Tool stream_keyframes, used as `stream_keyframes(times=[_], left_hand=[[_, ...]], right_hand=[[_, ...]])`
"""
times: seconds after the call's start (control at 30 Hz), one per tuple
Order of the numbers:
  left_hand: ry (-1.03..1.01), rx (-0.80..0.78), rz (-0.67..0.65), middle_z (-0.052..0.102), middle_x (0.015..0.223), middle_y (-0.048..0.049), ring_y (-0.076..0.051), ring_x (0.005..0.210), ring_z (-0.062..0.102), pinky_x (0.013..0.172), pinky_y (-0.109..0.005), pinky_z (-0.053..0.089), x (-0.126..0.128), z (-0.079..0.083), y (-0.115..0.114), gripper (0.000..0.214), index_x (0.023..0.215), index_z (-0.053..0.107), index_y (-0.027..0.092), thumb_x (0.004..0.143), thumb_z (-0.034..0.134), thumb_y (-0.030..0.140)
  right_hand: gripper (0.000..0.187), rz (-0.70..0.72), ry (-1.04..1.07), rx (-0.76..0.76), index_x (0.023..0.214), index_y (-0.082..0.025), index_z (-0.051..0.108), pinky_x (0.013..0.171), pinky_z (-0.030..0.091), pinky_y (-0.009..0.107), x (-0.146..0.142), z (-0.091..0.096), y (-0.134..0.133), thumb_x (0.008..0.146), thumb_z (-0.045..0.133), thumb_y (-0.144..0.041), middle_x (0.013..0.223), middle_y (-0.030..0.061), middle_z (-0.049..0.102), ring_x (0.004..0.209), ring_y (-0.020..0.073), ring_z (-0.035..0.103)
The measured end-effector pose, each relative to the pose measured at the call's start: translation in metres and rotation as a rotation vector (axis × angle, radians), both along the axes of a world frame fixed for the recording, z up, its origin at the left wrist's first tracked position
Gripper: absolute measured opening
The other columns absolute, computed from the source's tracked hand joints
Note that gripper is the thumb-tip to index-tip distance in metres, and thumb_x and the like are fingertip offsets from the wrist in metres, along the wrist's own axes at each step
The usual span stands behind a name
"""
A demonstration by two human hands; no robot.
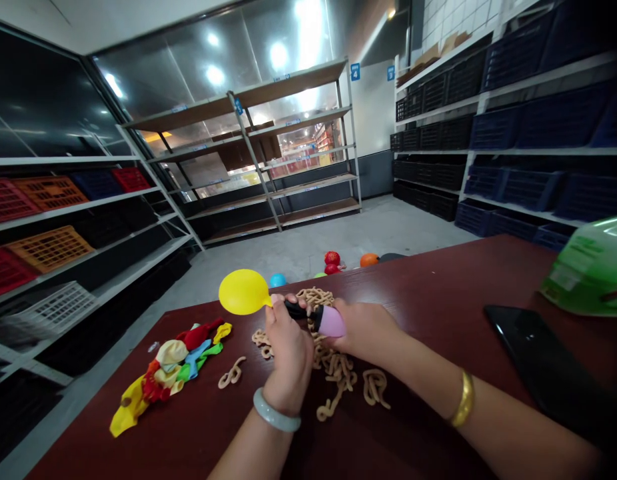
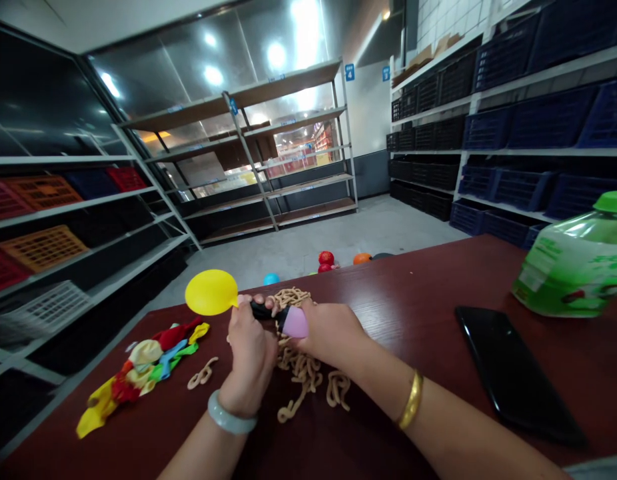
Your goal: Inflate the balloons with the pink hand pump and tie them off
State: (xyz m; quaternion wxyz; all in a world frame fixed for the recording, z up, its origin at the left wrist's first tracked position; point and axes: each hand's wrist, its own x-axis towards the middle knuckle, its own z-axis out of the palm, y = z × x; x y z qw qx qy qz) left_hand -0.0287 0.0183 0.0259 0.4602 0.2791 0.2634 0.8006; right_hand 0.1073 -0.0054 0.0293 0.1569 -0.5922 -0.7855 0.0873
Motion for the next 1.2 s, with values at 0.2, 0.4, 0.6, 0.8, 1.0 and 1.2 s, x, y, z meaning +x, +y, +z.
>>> stream_keyframes(times=[0.2, 0.4, 0.6, 0.8, 1.0, 1.2], left_hand=[[-0.007, 0.041, 0.142, 0.049, 0.068, 0.0052, -0.01, 0.057, 0.051, 0.055, -0.024, 0.042, -0.052, 0.025, 0.013, 0.02, 0.081, 0.043, 0.021, 0.083, 0.062, 0.025], [-0.058, 0.03, 0.246, 0.049, 0.067, 0.0054, -0.01, 0.057, 0.052, 0.055, -0.025, 0.041, -0.066, 0.021, 0.023, 0.015, 0.08, 0.041, 0.021, 0.084, 0.055, 0.022], [-0.043, 0.079, 0.105, 0.051, 0.072, 0.0045, -0.011, 0.063, 0.053, 0.063, -0.029, 0.045, -0.015, 0.005, 0.008, 0.021, 0.082, 0.044, 0.021, 0.083, 0.063, 0.029], [0.014, 0.016, 0.036, 0.054, 0.07, 0.0035, -0.012, 0.061, 0.054, 0.067, -0.03, 0.047, 0.016, -0.009, 0.0, 0.023, 0.082, 0.046, 0.02, 0.087, 0.062, 0.035], [0.056, 0.065, 0.023, 0.052, 0.069, 0.0028, -0.013, 0.06, 0.053, 0.06, -0.029, 0.045, -0.001, 0.005, 0.009, 0.019, 0.082, 0.047, 0.02, 0.086, 0.061, 0.031], [-0.082, 0.027, -0.101, 0.052, 0.068, 0.0018, -0.014, 0.059, 0.053, 0.057, -0.028, 0.044, -0.031, 0.01, 0.016, 0.011, 0.087, 0.056, 0.02, 0.084, 0.06, 0.029]], right_hand=[[0.053, 0.032, -0.062, 0.108, 0.11, -0.023, 0.058, 0.064, 0.044, 0.033, 0.007, -0.004, 0.01, 0.078, 0.058, -0.065, 0.093, 0.0093, 0.073, 0.082, 0.0299, 0.07], [0.039, -0.031, -0.158, 0.204, 0.101, -0.019, 0.057, 0.062, 0.043, 0.033, 0.022, -0.011, 0.024, 0.079, 0.062, -0.051, 0.091, 0.0097, 0.071, 0.08, 0.0285, 0.069], [0.032, -0.062, -0.154, 0.248, 0.1, -0.02, 0.055, 0.067, 0.045, 0.032, 0.017, -0.004, 0.015, 0.08, 0.065, -0.042, 0.095, 0.0098, 0.07, 0.084, 0.0262, 0.067], [0.032, -0.031, -0.092, 0.209, 0.104, -0.019, 0.055, 0.066, 0.046, 0.032, 0.004, -0.001, 0.0, 0.085, 0.059, -0.045, 0.094, 0.0094, 0.071, 0.081, 0.026, 0.069], [0.037, -0.028, -0.032, 0.127, 0.107, -0.02, 0.056, 0.066, 0.047, 0.035, 0.0, 0.002, 0.002, 0.086, 0.052, -0.05, 0.093, 0.0095, 0.072, 0.082, 0.028, 0.07], [0.041, -0.039, -0.025, 0.008, 0.107, -0.022, 0.06, 0.066, 0.045, 0.034, 0.003, -0.003, 0.006, 0.078, 0.058, -0.052, 0.089, 0.0087, 0.073, 0.081, 0.0291, 0.07]])
